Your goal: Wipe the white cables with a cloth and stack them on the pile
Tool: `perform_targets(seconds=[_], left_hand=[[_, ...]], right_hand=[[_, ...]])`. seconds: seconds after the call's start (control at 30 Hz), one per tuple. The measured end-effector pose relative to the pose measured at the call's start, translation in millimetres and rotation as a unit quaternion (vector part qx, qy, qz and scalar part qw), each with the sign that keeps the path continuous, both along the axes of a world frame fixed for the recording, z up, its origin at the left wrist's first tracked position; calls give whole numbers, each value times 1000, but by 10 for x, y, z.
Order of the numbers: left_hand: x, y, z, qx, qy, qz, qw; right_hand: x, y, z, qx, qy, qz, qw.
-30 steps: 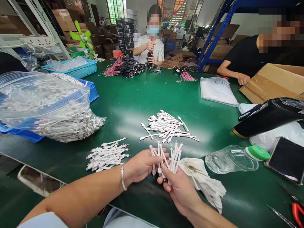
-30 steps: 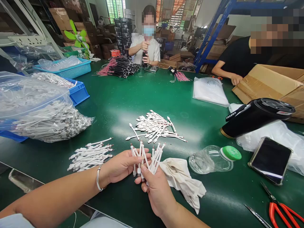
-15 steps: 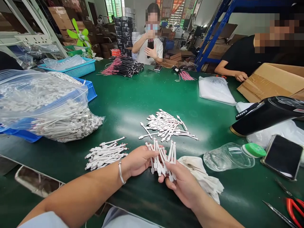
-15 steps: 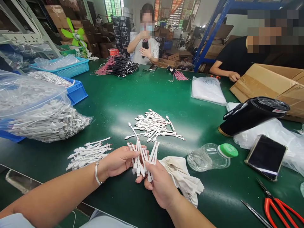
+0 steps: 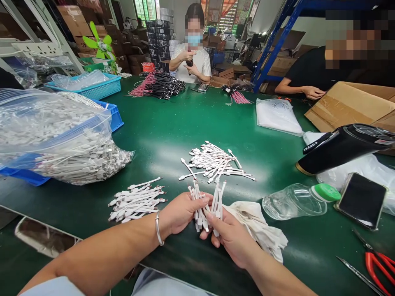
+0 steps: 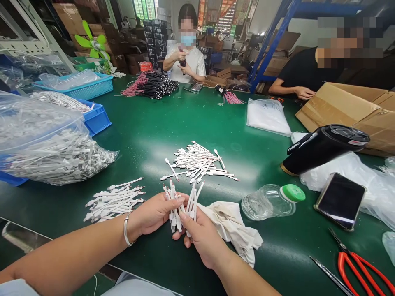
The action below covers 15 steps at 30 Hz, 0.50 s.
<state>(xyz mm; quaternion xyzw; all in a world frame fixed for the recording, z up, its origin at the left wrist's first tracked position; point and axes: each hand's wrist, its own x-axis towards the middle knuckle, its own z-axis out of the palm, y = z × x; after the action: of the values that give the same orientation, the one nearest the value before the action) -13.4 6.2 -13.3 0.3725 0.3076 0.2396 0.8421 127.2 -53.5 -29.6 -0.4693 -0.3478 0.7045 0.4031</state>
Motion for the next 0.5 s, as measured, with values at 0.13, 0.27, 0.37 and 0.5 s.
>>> perform_targets(seconds=[0.13, 0.27, 0.37, 0.5], left_hand=[[-14, 29, 9, 12, 10, 38, 999], [-28, 46, 5, -34, 14, -4, 999], [-28, 43, -7, -74, 18, -14, 997], [-16, 22, -18, -68, 4, -22, 997]], right_hand=[[11, 0, -12, -6, -21, 36, 999], [0, -15, -34, -9, -42, 79, 996], [-22, -26, -40, -12, -52, 104, 993], [-12, -32, 10, -29, -60, 129, 989]])
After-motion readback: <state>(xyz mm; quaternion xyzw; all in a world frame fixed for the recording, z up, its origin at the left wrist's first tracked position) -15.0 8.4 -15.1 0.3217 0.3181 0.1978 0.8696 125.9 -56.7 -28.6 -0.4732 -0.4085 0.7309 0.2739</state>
